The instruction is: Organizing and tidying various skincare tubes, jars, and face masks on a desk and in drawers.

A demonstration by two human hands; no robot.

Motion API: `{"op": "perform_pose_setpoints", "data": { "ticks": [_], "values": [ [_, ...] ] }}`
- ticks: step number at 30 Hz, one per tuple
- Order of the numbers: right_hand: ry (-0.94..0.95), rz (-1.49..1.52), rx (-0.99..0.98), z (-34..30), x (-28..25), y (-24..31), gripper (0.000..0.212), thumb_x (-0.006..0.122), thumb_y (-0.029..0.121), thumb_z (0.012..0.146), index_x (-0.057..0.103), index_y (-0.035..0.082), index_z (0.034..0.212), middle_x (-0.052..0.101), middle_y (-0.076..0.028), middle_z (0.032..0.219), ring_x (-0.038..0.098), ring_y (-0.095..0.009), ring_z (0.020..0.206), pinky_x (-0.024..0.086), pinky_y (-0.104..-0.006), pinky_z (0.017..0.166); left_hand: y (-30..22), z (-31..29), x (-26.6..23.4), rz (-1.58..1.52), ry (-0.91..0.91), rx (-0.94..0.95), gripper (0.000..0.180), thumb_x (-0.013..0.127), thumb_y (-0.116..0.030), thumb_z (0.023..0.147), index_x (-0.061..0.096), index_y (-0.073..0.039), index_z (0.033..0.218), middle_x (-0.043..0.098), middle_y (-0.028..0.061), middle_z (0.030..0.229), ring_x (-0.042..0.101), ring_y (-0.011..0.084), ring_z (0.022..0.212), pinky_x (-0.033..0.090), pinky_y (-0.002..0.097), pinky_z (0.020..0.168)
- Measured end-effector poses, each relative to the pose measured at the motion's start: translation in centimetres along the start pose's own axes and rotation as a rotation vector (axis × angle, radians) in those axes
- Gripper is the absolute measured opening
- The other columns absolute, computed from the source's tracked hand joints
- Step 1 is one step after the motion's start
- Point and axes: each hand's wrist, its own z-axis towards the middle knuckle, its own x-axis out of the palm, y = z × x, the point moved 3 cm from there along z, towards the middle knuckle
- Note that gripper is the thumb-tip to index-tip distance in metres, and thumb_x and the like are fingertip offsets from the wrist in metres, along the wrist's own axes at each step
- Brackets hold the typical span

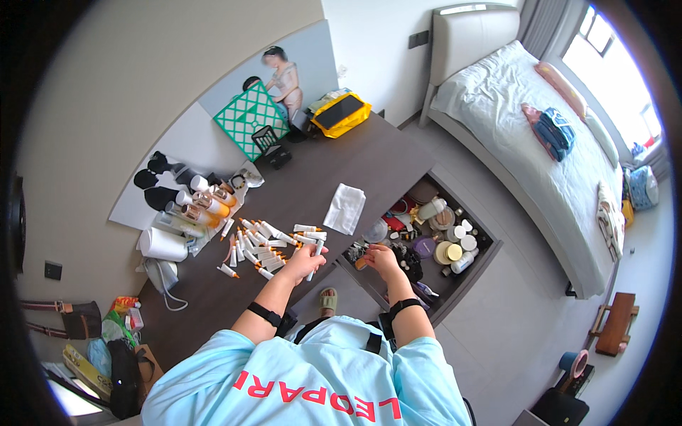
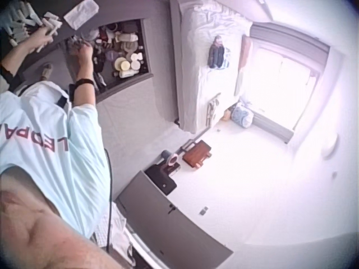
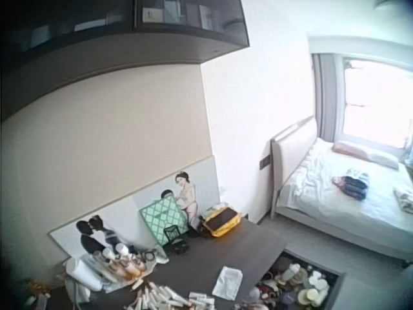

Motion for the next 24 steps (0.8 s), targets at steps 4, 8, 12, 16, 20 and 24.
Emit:
{"op": "perform_pose_setpoints", "data": {
  "ticks": [4, 8, 12, 16, 20, 24],
  "values": [
    [-0.110, -0.067, -0.073, -2.9, -2.6, 0.7, 0.028, 0.047, 0.007, 0.087, 0.050, 0.000, 0.113, 0.059, -0.011, 0.102, 0.059, -0.021, 0.090, 0.051, -0.0294, 0.076, -1.0, 1.3, 3.2, 0.039, 0.046, 0.016, 0.035, 0.063, -0.004, 0.071, 0.054, -0.002, 0.105, 0.057, 0.0060, 0.087, 0.053, 0.0110, 0.072, 0.044, 0.0246, 0.063],
    [0.038, -0.218, 0.031, -7.2, 0.2, 2.2, 0.029, 0.055, 0.023, 0.088, 0.054, 0.005, 0.110, 0.059, -0.007, 0.098, 0.058, -0.015, 0.086, 0.050, -0.0279, 0.075, 0.0, 2.3, 4.9, 0.162, 0.076, 0.084, 0.045, 0.070, -0.004, 0.065, 0.052, 0.000, 0.107, 0.057, 0.0084, 0.095, 0.056, 0.0166, 0.086, 0.046, 0.0295, 0.075],
    [0.146, -0.311, -0.001, -9.3, 3.2, 2.7, 0.029, 0.056, 0.030, 0.088, 0.057, 0.006, 0.104, 0.058, -0.003, 0.092, 0.058, -0.014, 0.083, 0.050, -0.0280, 0.075, -0.5, 3.1, 8.4, 0.407, 0.103, 0.246, 0.062, 0.072, -0.007, 0.058, 0.049, 0.003, 0.115, 0.059, 0.0158, 0.099, 0.058, 0.0259, 0.093, 0.045, 0.0334, 0.082],
    [0.026, -0.180, -0.045, -5.7, 0.9, 0.6, 0.024, 0.058, 0.024, 0.086, 0.056, 0.005, 0.101, 0.060, -0.004, 0.089, 0.059, -0.015, 0.080, 0.050, -0.0275, 0.073, -0.1, 3.2, 9.3, 0.672, 0.010, 0.461, 0.067, 0.072, -0.014, 0.059, 0.048, 0.001, 0.119, 0.055, 0.0199, 0.106, 0.056, 0.0319, 0.095, 0.045, 0.0344, 0.083],
    [-0.299, -0.120, -0.038, -3.1, -3.1, -0.5, 0.017, 0.056, 0.014, 0.085, 0.054, 0.004, 0.098, 0.058, -0.006, 0.085, 0.060, -0.016, 0.076, 0.054, -0.0303, 0.064, 0.4, 2.7, 7.3, 0.520, 0.024, 0.336, 0.053, 0.070, -0.016, 0.068, 0.051, 0.001, 0.115, 0.057, 0.0130, 0.098, 0.057, 0.0191, 0.083, 0.048, 0.0307, 0.071],
    [-0.389, -0.216, 0.045, -0.7, -3.5, -1.5, 0.019, 0.059, 0.008, 0.081, 0.053, 0.001, 0.098, 0.058, -0.008, 0.084, 0.060, -0.019, 0.077, 0.055, -0.0307, 0.062, 1.9, 1.7, 4.8, 0.261, 0.063, 0.193, 0.033, 0.064, -0.010, 0.077, 0.056, 0.002, 0.107, 0.060, 0.0052, 0.079, 0.057, 0.0111, 0.072, 0.047, 0.0246, 0.067]
  ]
}}
